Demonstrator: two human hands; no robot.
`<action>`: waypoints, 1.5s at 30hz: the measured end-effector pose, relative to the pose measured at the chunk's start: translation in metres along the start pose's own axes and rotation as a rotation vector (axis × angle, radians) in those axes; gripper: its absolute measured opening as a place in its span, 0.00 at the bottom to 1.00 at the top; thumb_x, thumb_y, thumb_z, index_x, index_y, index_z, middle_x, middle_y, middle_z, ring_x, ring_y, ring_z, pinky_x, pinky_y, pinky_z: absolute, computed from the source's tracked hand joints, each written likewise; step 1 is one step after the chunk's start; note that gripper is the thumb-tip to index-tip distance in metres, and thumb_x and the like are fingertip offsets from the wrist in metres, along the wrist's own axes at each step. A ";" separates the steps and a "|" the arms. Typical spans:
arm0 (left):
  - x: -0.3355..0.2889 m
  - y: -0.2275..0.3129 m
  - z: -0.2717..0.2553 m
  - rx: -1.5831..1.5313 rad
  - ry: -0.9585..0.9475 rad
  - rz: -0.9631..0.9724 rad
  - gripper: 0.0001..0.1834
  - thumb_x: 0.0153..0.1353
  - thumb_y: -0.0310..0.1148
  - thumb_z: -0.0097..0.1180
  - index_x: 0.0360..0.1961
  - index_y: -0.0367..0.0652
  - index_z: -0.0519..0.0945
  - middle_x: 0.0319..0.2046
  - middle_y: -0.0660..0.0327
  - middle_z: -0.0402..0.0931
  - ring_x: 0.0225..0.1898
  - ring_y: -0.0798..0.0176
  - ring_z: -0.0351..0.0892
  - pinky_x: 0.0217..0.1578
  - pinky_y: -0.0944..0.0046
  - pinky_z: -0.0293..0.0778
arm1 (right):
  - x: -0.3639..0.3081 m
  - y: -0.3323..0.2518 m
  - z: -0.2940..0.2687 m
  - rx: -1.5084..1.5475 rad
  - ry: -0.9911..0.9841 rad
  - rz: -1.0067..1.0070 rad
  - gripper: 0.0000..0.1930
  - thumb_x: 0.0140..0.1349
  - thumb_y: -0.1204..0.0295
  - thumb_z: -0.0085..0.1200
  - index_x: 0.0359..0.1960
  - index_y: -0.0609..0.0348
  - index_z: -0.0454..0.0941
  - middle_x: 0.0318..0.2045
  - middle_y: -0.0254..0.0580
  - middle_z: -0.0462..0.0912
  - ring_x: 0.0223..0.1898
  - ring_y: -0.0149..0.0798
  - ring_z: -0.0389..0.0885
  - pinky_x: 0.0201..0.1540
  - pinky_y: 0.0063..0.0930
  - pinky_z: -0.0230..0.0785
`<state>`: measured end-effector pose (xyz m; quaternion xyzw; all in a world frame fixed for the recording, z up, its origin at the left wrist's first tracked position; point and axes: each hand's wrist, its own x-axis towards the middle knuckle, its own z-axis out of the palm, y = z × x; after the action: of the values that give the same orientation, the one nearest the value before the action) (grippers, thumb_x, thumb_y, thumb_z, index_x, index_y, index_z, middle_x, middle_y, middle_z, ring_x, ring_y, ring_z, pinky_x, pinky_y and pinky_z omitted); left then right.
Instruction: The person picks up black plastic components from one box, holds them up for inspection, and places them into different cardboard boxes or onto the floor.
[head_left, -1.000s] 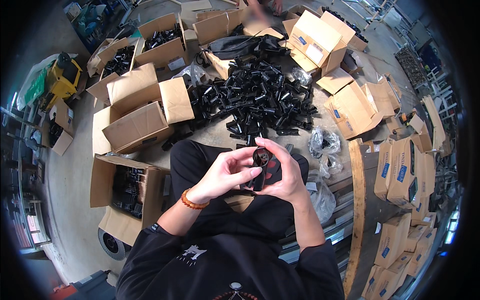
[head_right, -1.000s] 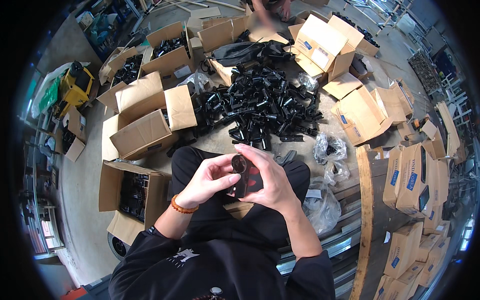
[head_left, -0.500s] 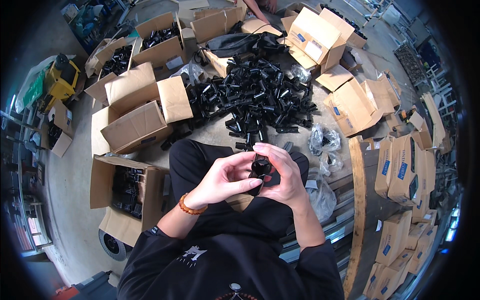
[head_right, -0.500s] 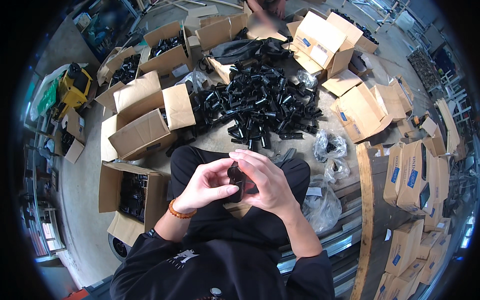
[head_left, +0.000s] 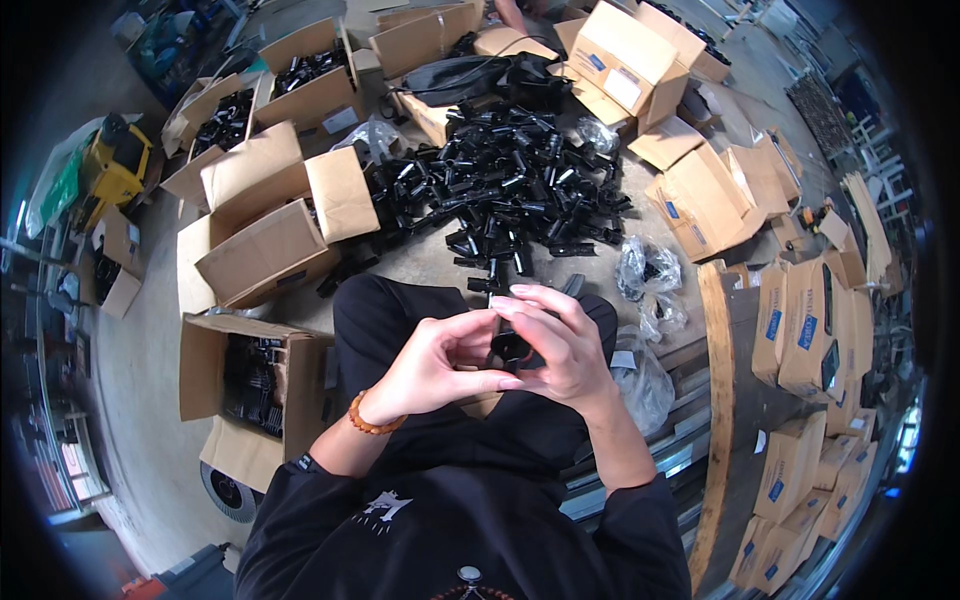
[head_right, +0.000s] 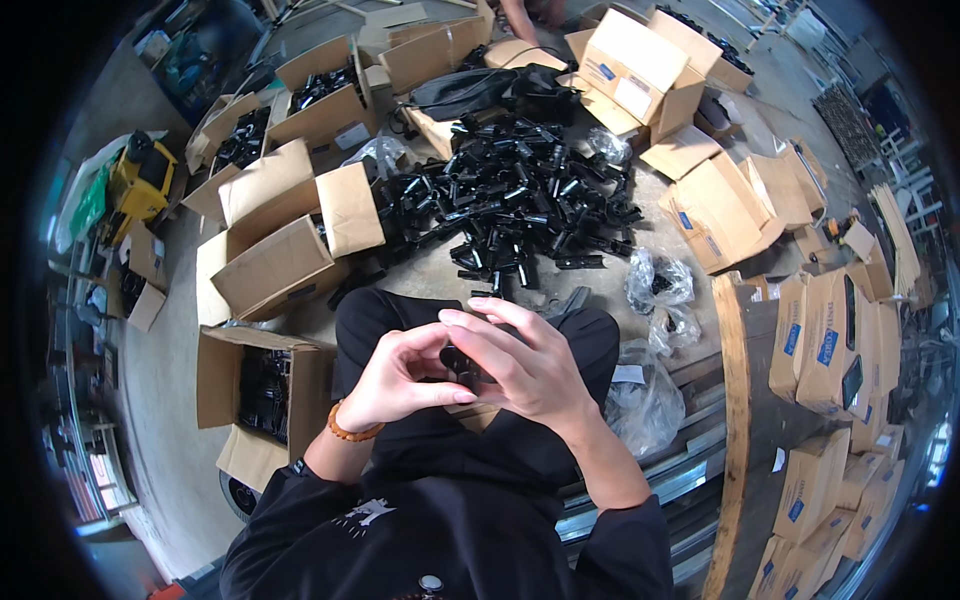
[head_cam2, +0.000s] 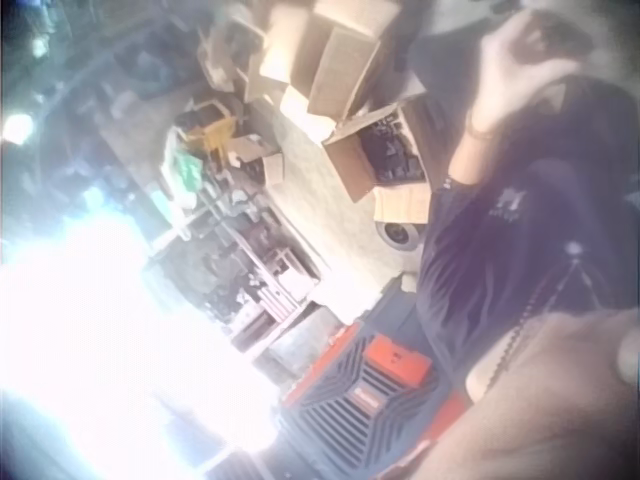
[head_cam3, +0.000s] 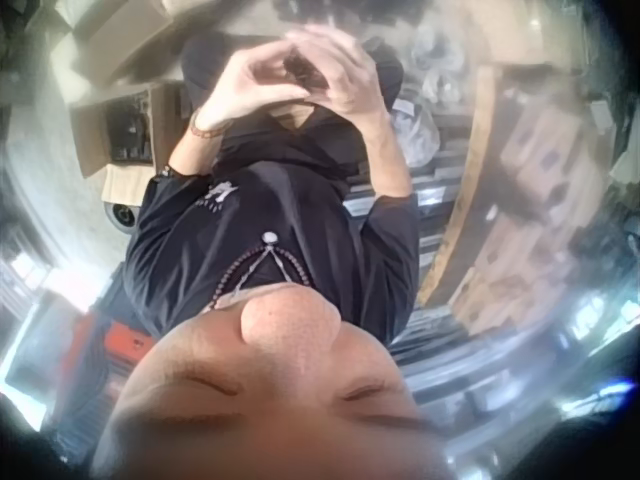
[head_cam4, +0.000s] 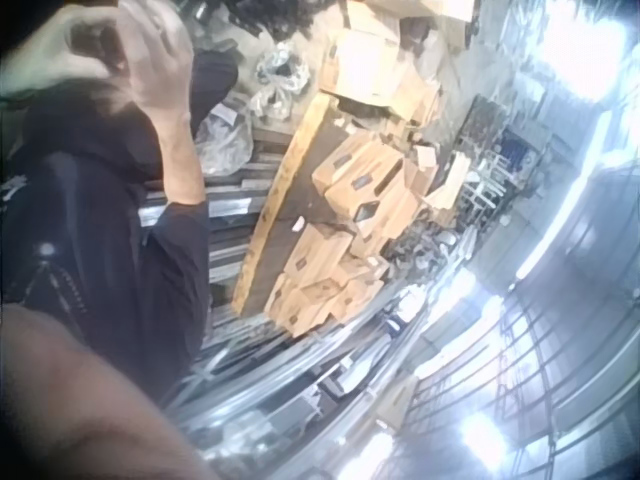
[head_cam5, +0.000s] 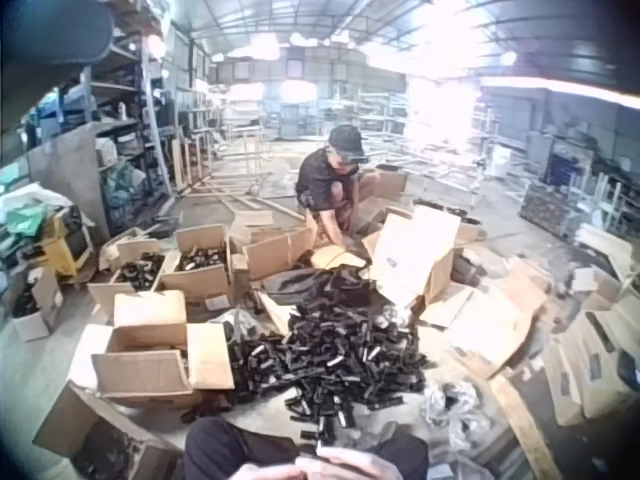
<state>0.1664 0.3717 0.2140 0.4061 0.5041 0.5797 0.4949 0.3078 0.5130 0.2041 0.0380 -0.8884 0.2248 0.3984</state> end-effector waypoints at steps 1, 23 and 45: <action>-0.001 -0.001 -0.001 0.075 0.018 -0.019 0.32 0.51 0.28 0.73 0.56 0.33 0.75 0.30 0.71 0.76 0.32 0.83 0.69 0.33 0.78 0.70 | -0.001 0.000 -0.001 -0.008 -0.007 0.021 0.32 0.55 0.55 0.60 0.61 0.53 0.68 0.56 0.36 0.79 0.54 0.45 0.76 0.52 0.35 0.77; 0.038 -0.132 0.001 -0.437 0.263 -0.270 0.21 0.65 0.32 0.59 0.55 0.34 0.71 0.46 0.54 0.79 0.50 0.56 0.80 0.56 0.54 0.75 | -0.333 0.307 -0.081 -0.369 0.508 1.353 0.11 0.62 0.65 0.59 0.40 0.59 0.84 0.29 0.41 0.86 0.32 0.36 0.86 0.36 0.30 0.75; 0.071 -0.135 0.022 -0.541 0.357 -0.396 0.21 0.69 0.38 0.54 0.56 0.35 0.70 0.49 0.52 0.78 0.52 0.55 0.80 0.58 0.53 0.75 | -0.333 0.394 -0.038 -0.929 -0.325 1.278 0.11 0.49 0.69 0.65 0.35 0.56 0.82 0.39 0.43 0.83 0.45 0.47 0.81 0.51 0.43 0.72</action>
<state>0.1971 0.4454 0.0827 0.0483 0.4796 0.6467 0.5911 0.4630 0.8452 -0.1608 -0.6149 -0.7879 0.0086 0.0336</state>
